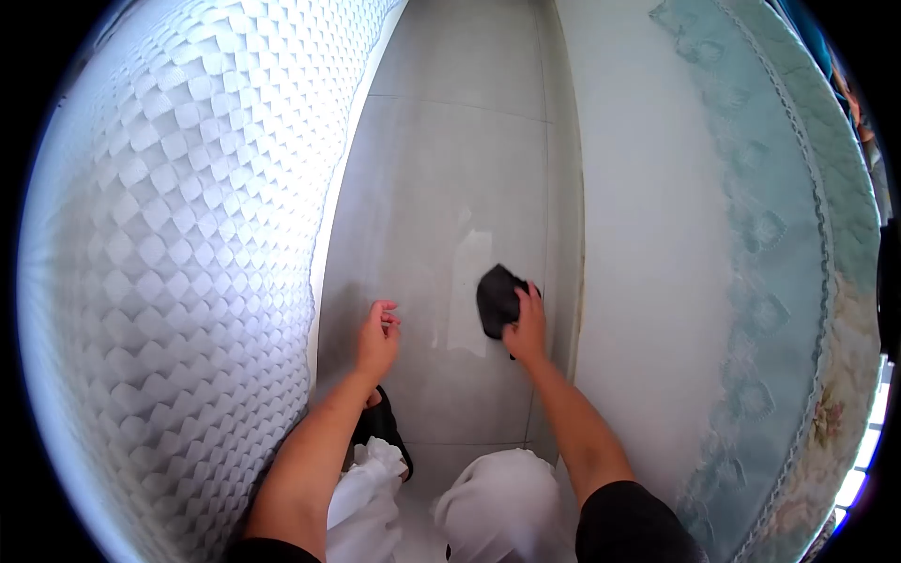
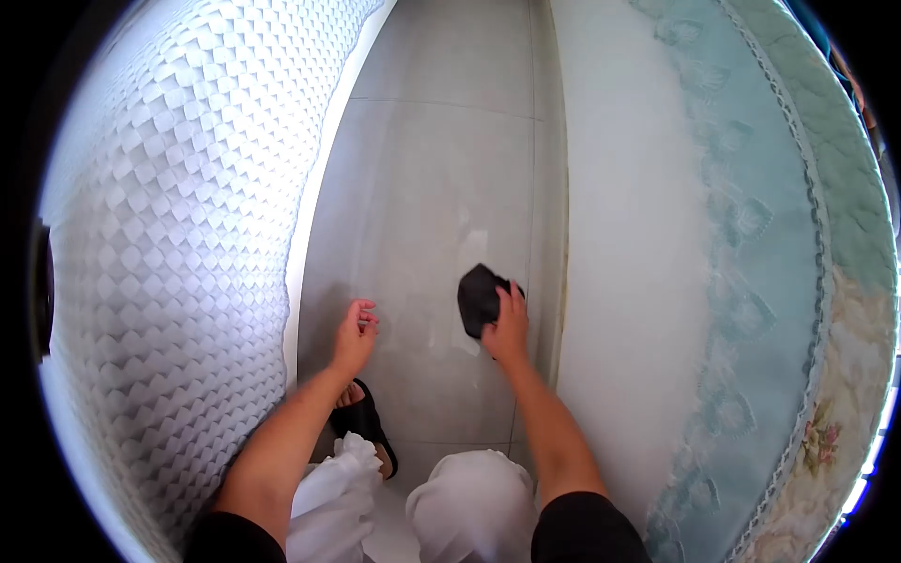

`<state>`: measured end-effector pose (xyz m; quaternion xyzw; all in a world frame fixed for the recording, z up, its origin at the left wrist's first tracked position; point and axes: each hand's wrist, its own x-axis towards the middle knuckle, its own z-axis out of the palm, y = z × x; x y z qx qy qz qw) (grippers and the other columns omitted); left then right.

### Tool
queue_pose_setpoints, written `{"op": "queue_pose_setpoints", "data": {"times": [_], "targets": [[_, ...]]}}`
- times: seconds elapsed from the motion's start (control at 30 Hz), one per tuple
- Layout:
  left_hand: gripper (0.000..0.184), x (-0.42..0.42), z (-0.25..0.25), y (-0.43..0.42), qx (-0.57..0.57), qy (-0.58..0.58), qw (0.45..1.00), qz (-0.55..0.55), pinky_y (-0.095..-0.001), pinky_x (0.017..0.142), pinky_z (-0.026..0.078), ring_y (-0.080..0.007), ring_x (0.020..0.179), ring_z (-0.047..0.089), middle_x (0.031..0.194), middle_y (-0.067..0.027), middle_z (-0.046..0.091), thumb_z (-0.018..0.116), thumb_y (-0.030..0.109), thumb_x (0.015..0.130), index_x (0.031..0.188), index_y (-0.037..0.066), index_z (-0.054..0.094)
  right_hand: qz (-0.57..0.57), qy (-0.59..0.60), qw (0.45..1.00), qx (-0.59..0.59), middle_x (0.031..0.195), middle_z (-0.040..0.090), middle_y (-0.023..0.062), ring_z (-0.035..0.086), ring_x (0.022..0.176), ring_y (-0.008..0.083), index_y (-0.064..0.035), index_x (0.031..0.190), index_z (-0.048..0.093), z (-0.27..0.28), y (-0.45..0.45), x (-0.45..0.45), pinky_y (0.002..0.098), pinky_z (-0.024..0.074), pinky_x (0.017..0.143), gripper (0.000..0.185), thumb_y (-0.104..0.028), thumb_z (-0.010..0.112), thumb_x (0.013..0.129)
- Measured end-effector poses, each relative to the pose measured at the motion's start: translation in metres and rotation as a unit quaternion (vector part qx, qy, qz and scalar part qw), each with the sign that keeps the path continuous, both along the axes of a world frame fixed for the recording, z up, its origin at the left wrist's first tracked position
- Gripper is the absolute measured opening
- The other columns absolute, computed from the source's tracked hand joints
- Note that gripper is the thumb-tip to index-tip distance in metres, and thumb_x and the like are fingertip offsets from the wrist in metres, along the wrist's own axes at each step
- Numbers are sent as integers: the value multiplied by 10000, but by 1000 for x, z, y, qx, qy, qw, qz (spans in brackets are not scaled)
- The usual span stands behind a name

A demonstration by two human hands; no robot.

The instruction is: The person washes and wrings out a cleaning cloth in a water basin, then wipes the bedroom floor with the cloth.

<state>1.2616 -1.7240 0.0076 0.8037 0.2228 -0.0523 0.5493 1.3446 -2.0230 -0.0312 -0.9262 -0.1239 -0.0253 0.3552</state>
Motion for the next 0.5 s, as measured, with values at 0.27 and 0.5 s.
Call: {"op": "queue_pose_setpoints", "data": {"times": [0.27,0.5], "targets": [[354,-4,1,-22,-60,26,998,15,-335,709,525,-217,745,652,959,-102,636,533,-62,872,1198,77,521,237,-29,960,-146,1481,426,129,384,1341,406,-198,1349,550,-3,52,-17,545,370,1015,570,-142,692,799],[531,5,15,-34,249,19,938,-240,-399,784,538,-258,931,642,1081,-65,610,519,-9,887,1397,127,469,73,57,970,-223,1373,486,136,485,1177,378,-203,1344,557,25,54,25,497,439,897,598,6,617,787]]}}
